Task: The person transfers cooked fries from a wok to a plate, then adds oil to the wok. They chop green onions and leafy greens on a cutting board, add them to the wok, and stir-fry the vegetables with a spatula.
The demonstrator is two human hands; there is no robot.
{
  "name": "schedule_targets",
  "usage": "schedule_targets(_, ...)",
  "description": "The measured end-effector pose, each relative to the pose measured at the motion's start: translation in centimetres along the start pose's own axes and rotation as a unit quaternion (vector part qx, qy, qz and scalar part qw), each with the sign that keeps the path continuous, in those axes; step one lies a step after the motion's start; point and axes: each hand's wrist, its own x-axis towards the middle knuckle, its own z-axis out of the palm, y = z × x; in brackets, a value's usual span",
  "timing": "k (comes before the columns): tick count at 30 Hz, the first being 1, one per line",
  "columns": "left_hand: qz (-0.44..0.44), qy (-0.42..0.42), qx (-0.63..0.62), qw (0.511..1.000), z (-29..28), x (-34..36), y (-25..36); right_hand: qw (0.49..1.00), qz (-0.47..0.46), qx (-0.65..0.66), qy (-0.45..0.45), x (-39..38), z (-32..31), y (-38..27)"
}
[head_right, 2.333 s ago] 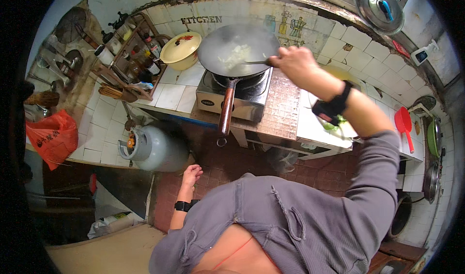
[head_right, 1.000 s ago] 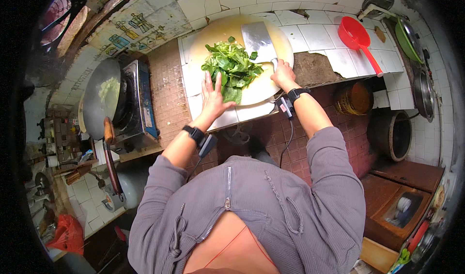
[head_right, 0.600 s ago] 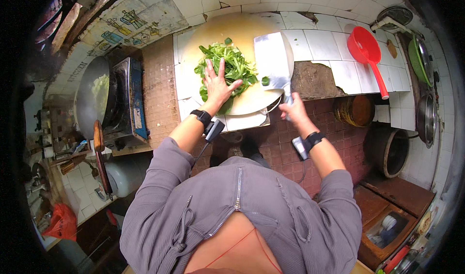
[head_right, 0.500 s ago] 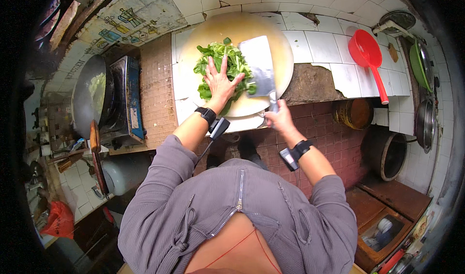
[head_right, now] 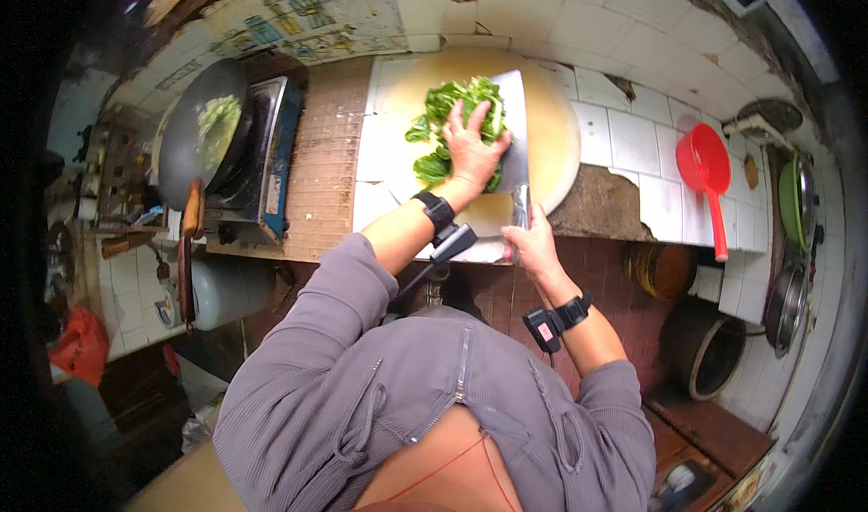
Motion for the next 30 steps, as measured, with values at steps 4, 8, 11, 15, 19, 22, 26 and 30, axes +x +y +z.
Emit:
schedule_targets(4,-0.008,-0.005,0.006,1.0,-2.4,1.1,2.7,0.999,-0.028,-0.017,-0.018,-1.6,1.3,-2.4)
schedule_targets(8,0.048,0.089,0.004,0.995,-8.7,5.1,5.5,0.993,-0.08,-0.01,-0.083,-2.1,5.2,-6.8)
schedule_targets(11,0.091,0.173,0.082,0.977,-16.1,9.8,6.5,0.979,-0.107,-0.007,-0.174,-1.5,10.3,-10.9)
schedule_targets(15,0.149,0.284,0.151,0.935,-27.4,15.3,5.2,0.941,-0.173,-0.008,-0.292,-0.3,19.6,-15.0)
schedule_targets(19,0.114,0.286,0.185,0.933,-37.2,18.6,-0.5,0.934,-0.158,-0.035,-0.319,1.5,29.6,-15.7)
schedule_targets(22,0.0,0.201,0.145,0.969,-42.4,19.5,-7.9,0.931,-0.145,-0.185,-0.279,3.7,35.3,-14.5)
schedule_targets(26,-0.206,-0.13,0.069,0.968,-46.7,18.5,-17.5,0.869,-0.243,-0.409,-0.135,6.6,38.6,-12.0)
schedule_targets(30,-0.137,-0.219,0.166,0.952,-49.2,19.0,-21.5,0.938,-0.163,-0.242,-0.187,8.2,37.1,-10.8)
